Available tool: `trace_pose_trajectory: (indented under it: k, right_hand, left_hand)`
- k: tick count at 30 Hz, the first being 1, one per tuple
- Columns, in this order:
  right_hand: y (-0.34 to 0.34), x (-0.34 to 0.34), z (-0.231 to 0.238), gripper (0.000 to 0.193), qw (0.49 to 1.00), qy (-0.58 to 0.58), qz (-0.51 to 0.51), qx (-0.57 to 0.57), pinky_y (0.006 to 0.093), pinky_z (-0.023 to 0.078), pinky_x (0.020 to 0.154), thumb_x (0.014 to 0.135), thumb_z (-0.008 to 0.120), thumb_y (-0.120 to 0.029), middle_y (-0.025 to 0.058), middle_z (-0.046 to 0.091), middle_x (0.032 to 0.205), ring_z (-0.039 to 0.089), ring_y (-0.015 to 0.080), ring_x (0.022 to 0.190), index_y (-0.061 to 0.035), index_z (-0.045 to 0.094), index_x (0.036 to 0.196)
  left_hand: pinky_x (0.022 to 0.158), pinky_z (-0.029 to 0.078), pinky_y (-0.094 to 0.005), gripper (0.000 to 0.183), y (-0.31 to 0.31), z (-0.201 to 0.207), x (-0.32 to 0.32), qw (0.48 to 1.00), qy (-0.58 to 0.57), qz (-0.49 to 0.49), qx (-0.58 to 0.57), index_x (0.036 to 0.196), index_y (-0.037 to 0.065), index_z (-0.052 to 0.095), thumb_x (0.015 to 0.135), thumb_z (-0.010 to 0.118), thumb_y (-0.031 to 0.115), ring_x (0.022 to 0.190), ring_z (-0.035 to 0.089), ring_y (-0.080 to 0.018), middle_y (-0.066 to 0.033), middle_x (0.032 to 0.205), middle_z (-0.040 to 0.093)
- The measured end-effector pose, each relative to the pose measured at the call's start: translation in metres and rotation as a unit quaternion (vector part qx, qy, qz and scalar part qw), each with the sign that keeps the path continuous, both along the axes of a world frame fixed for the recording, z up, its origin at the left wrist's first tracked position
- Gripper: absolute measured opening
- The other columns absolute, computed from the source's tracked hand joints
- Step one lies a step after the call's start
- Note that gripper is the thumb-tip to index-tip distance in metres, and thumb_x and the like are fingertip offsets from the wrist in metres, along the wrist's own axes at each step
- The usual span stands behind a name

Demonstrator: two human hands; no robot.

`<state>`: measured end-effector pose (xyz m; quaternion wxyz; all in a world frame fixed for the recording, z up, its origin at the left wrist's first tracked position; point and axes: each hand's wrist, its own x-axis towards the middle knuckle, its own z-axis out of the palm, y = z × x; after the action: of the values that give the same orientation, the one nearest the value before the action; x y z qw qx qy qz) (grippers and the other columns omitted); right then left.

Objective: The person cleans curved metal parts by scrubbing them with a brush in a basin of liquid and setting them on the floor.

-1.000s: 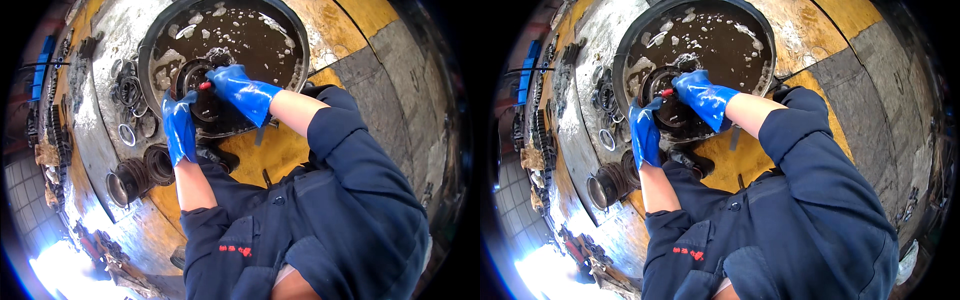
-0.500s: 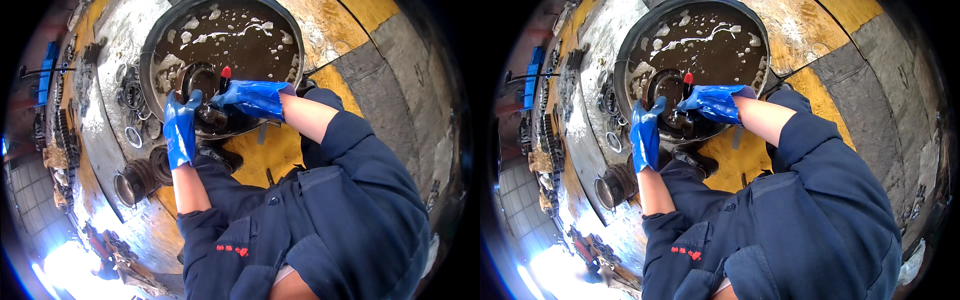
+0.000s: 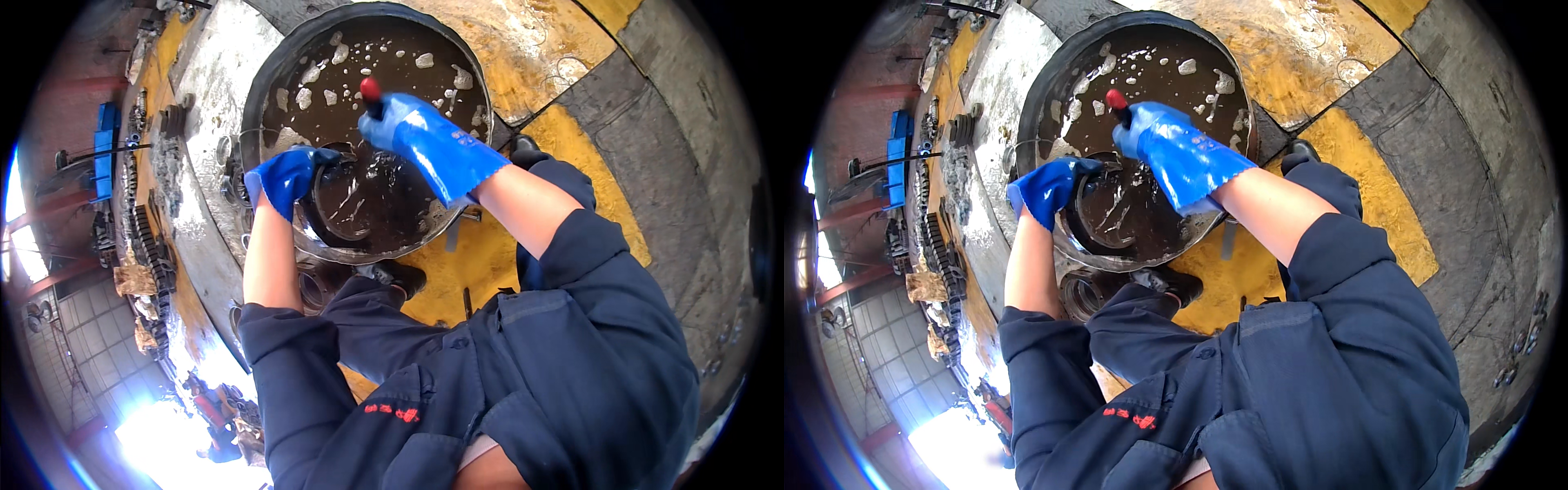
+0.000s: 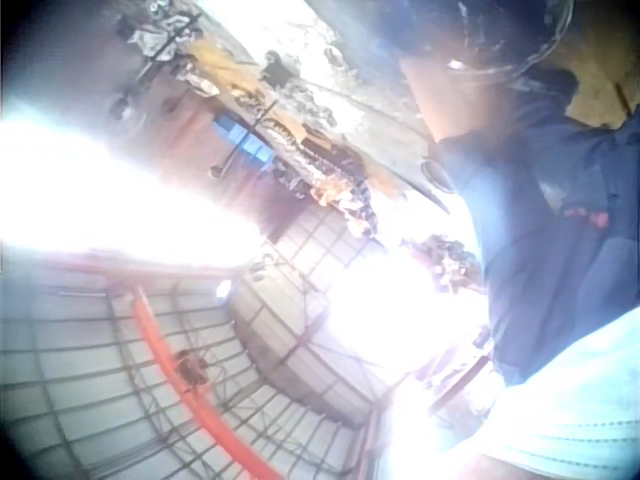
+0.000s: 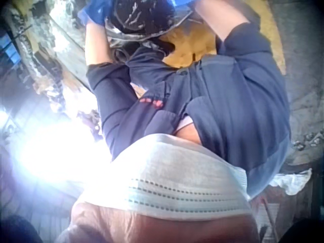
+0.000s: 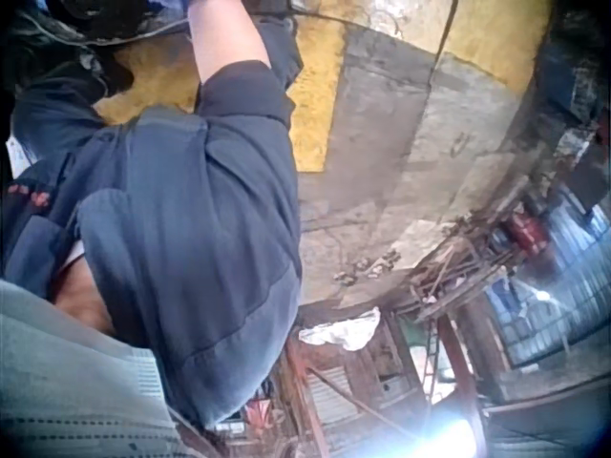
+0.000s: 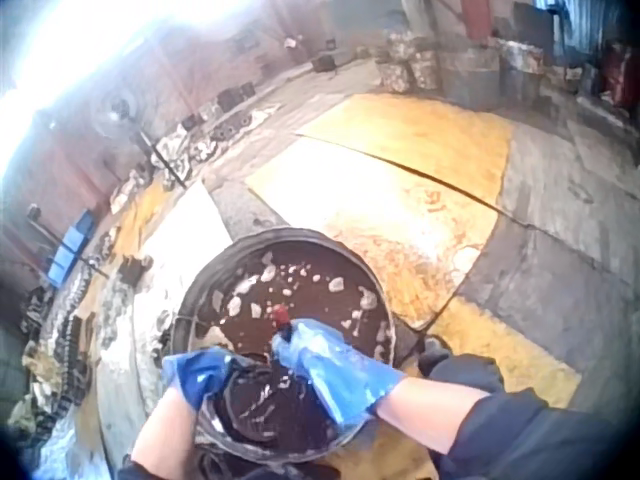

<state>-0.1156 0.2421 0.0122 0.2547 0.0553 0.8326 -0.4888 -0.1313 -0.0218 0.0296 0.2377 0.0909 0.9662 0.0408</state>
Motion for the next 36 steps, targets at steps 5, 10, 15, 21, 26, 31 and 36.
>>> trace_pose_trajectory:
  k: [5, 10, 15, 21, 26, 31, 36]
  right_hand:
    - [0.007, -0.038, -0.053, 0.048, 0.991, 0.048, -0.106, -0.058, 0.0443, 0.058, 0.097, 0.094, 0.063, -0.048, 0.0180, 0.079, 0.114, 0.075, 0.0355, 0.106, -0.0118, 0.076, 0.123]
    - [0.008, -0.023, -0.026, 0.045, 0.975, 0.034, -0.095, -0.198, 0.0319, 0.056, 0.077, 0.094, 0.077, -0.050, 0.0073, 0.078, 0.087, 0.071, 0.0135, 0.082, -0.0055, 0.081, 0.100]
    - [-0.039, 0.000, -0.013, 0.039, 0.968, 0.061, -0.004, -0.245, 0.0356, 0.056, 0.079, 0.096, 0.068, -0.043, 0.0128, 0.078, 0.090, 0.072, 0.0210, 0.082, -0.0074, 0.079, 0.108]
    - [-0.058, 0.024, 0.054, 0.047, 0.984, 0.093, 0.119, -0.092, 0.0445, 0.057, 0.085, 0.095, 0.062, -0.048, 0.0184, 0.078, 0.096, 0.074, 0.0321, 0.090, -0.0083, 0.078, 0.113]
    - [-0.049, -0.060, -0.034, 0.047, 0.991, 0.086, 0.042, -0.099, 0.0395, 0.056, 0.077, 0.094, 0.068, -0.051, 0.0122, 0.077, 0.089, 0.071, 0.0227, 0.082, -0.0075, 0.081, 0.106]
    - [-0.051, -0.079, -0.085, 0.046, 0.997, 0.053, -0.007, -0.047, 0.0401, 0.056, 0.085, 0.095, 0.071, -0.044, 0.0156, 0.078, 0.100, 0.071, 0.0254, 0.090, -0.0029, 0.078, 0.114]
    - [-0.036, -0.060, -0.122, 0.044, 0.992, 0.086, -0.034, -0.088, 0.0422, 0.055, 0.091, 0.095, 0.067, -0.039, 0.0193, 0.077, 0.108, 0.072, 0.0308, 0.099, -0.0003, 0.075, 0.116]
  left_hand:
    - [0.087, 0.058, -0.0321, 0.044, 0.015, -0.007, 0.036, 0.871, -0.139, 0.297, 0.367, 0.135, -0.004, 0.068, 0.097, 0.073, 0.017, 0.096, 0.072, -0.0179, -0.0122, 0.113, 0.076]
    - [0.090, 0.058, -0.0325, 0.062, -0.016, -0.048, 0.132, 0.820, 0.076, 0.346, 0.451, 0.139, 0.000, 0.065, 0.080, 0.081, -0.009, 0.095, 0.070, -0.0164, -0.0047, 0.113, 0.074]
    - [0.085, 0.057, -0.0316, 0.061, -0.038, -0.065, 0.136, 0.811, 0.051, 0.349, 0.466, 0.136, 0.001, 0.067, 0.078, 0.083, -0.009, 0.096, 0.070, -0.0155, -0.0031, 0.110, 0.074]
    - [0.085, 0.059, -0.0319, 0.062, -0.021, -0.071, 0.125, 0.766, 0.028, 0.356, 0.535, 0.135, 0.002, 0.067, 0.076, 0.080, -0.012, 0.100, 0.071, -0.0169, -0.0044, 0.117, 0.075]
    - [0.090, 0.057, -0.0313, 0.061, -0.019, -0.072, 0.121, 0.819, 0.089, 0.352, 0.444, 0.137, 0.002, 0.066, 0.078, 0.082, -0.009, 0.102, 0.070, -0.0164, -0.0035, 0.116, 0.074]
    - [0.090, 0.057, -0.0314, 0.063, -0.025, -0.059, 0.131, 0.792, 0.056, 0.367, 0.486, 0.137, 0.001, 0.065, 0.078, 0.085, -0.006, 0.098, 0.071, -0.0178, -0.0051, 0.114, 0.074]
    - [0.090, 0.059, -0.0334, 0.060, -0.022, -0.059, 0.125, 0.779, 0.017, 0.392, 0.490, 0.138, -0.002, 0.064, 0.081, 0.081, -0.008, 0.096, 0.073, -0.0206, -0.0090, 0.112, 0.076]
